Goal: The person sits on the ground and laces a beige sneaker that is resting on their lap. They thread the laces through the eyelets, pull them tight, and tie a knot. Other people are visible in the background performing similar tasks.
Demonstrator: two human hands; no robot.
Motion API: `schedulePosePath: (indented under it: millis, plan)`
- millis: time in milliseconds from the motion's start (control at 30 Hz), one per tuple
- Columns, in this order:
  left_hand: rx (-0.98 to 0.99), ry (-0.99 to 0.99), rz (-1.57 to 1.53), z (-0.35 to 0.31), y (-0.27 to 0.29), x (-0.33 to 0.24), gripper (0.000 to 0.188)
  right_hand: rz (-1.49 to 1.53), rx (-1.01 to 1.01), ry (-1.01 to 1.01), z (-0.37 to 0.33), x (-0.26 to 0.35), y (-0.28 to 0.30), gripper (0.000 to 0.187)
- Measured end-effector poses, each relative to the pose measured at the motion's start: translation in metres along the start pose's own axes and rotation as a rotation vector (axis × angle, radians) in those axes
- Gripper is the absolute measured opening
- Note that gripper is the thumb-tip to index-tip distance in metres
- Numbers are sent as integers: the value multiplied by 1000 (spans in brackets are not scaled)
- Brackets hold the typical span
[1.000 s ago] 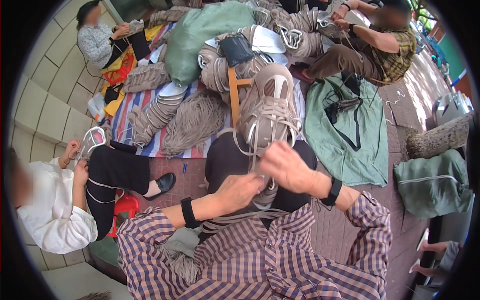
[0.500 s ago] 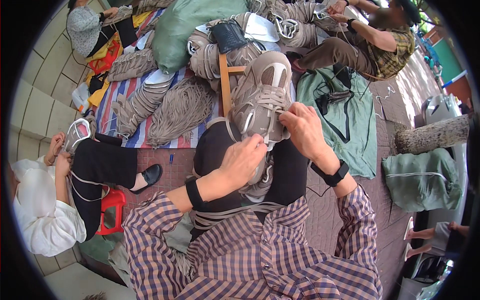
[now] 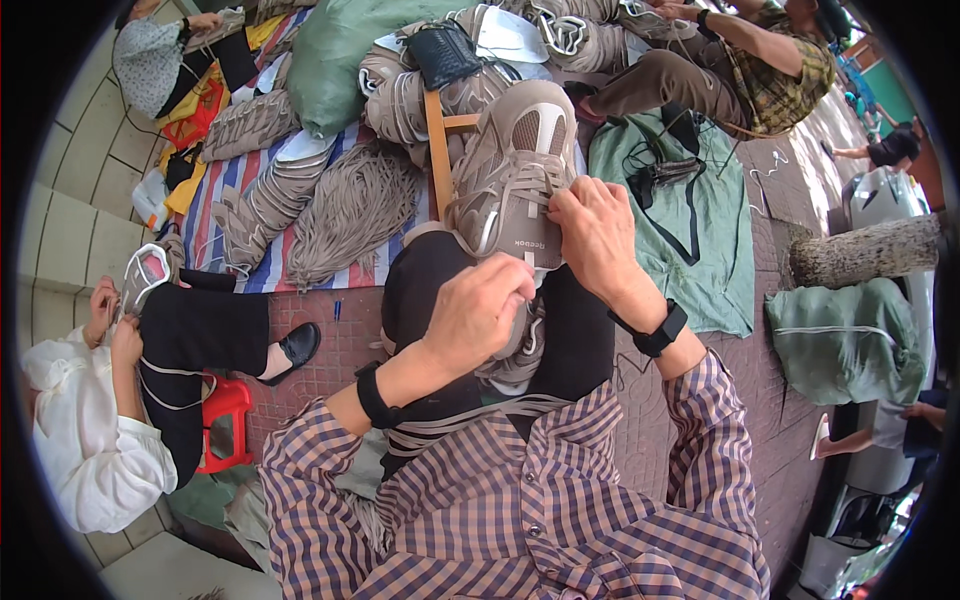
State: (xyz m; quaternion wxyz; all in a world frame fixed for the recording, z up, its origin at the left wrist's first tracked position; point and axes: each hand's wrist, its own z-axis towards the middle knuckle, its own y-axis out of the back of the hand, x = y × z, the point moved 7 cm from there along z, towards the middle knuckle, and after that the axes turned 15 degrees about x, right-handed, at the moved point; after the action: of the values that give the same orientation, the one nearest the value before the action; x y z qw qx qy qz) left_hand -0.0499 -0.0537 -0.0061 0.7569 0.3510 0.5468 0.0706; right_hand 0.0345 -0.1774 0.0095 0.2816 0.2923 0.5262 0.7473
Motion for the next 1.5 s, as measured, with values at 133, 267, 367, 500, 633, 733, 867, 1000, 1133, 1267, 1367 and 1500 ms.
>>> schedulePosePath:
  millis: [133, 267, 367, 500, 633, 733, 867, 1000, 1133, 1267, 1367, 1500]
  plan:
    - [41, 33, -44, -3, -12, 11, 9, 49, -12, 1, 11, 3, -14, 10]
    - [80, 42, -50, -6, -16, 15, 9, 190, -35, 63, 5, -7, -17, 13]
    - [84, 62, -52, -10, -13, 22, 9, 47, -1, 141, 0, 7, -2, 18]
    - [118, 79, -43, -8, -15, 21, 9, 283, -49, 99, 6, -10, -21, 20]
    - [70, 45, -18, -13, -13, 18, 9, 96, -94, 135, -1, 2, -4, 16]
    - [8, 27, -63, -15, -11, 23, 11, 93, -111, 164, -5, 2, -5, 16]
    - [4, 59, -66, -16, -14, 16, 11, 94, -4, 170, 9, 13, -7, 16]
    - [15, 44, 49, -18, -11, 18, 11, -198, 145, 176, 19, 34, -11, 25]
    - [-19, -7, 69, -19, -19, 16, 14, -394, 371, 115, 30, 40, -42, 31]
    - [-89, 14, 112, -19, -7, 14, 10, -59, 168, 185, 32, 22, -24, 26]
    - [-197, 9, -34, -13, 6, 19, 10, 610, 141, 12, 38, -5, 1, 7]
    - [-239, 142, -180, -8, 23, 19, 9, 613, 98, -22, 41, -12, 14, 15]
